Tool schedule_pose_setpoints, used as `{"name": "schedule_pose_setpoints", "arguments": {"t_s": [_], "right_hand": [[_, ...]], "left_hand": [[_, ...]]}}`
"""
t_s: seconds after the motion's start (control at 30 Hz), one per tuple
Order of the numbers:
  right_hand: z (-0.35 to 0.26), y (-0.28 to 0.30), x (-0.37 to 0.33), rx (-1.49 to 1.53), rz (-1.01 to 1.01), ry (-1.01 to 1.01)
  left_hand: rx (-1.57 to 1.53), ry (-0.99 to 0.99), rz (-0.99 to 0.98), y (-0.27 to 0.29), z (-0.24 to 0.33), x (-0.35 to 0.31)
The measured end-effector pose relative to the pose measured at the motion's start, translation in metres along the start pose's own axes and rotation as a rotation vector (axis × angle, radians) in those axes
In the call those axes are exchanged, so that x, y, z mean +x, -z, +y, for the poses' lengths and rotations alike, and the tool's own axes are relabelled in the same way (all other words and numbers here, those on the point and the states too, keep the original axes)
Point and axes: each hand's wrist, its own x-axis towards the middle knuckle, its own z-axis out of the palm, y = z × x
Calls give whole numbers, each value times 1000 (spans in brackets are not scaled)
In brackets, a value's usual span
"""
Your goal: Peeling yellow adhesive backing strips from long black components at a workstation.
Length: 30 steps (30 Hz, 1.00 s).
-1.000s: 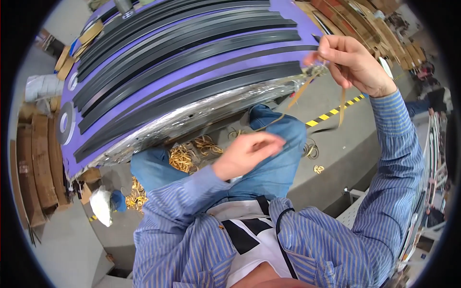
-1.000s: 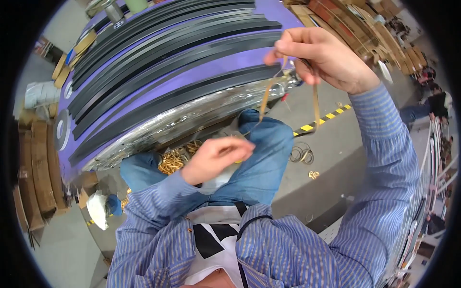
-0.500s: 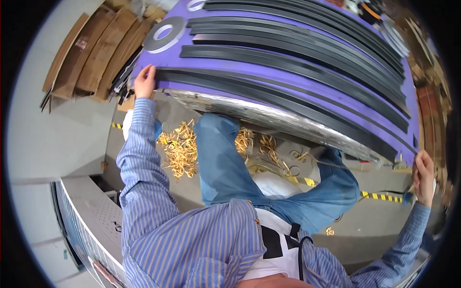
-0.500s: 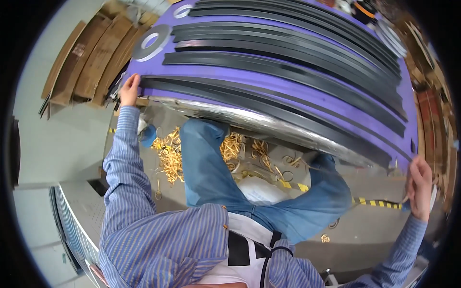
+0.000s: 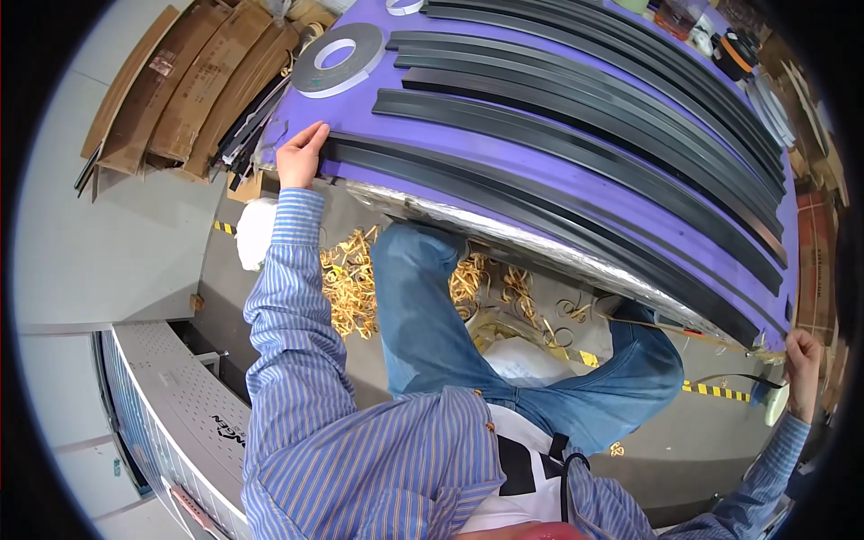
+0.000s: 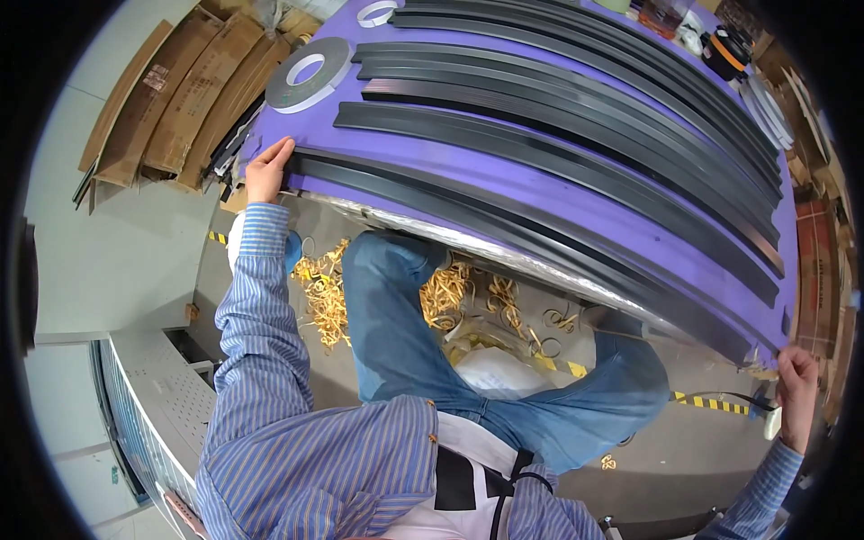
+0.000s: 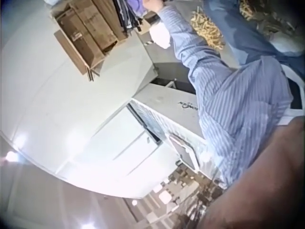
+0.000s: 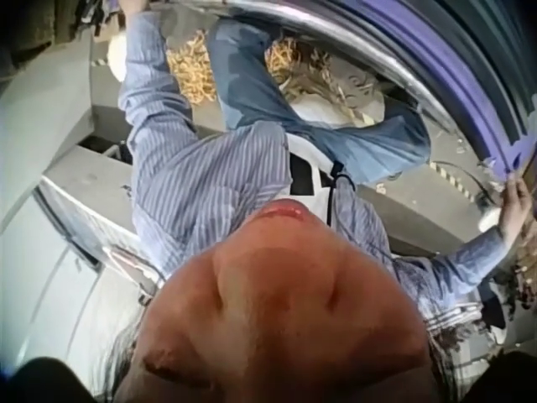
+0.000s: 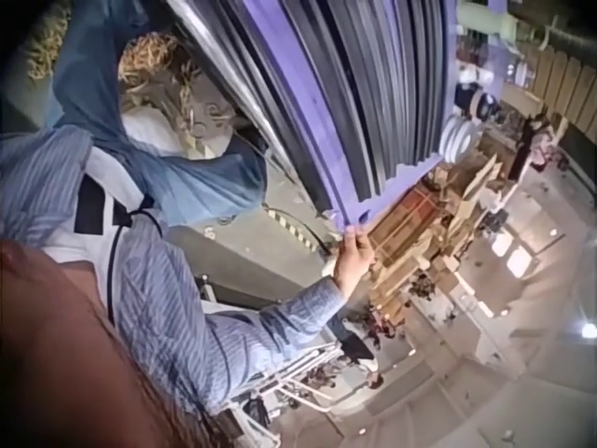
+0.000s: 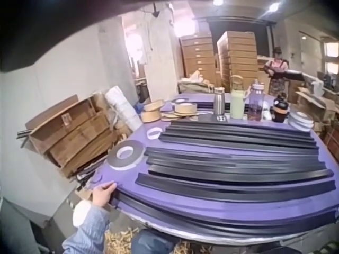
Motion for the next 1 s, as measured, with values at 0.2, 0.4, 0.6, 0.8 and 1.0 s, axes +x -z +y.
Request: {"name": "schedule_pose_setpoints", "arguments": {"t_s": [0.2,0.4,0.6,0.8,1.0], "right_hand": [[-23,5,-7,103,-30,23],[-10,28,-9,184,336,86],[-100,19,-17,144,178,104],[-46,-23,14,-15,57,-35],[4,-29,21,-61,17,-126]], "left_hand": [[-113,0,-39,5,-10,1],[-147,-29,-133,-1,-4,8],[-374,127,-228,65,-74,77],[-204,152,-221,47,-84,69],[-127,168,-281,59,-75,77]]}}
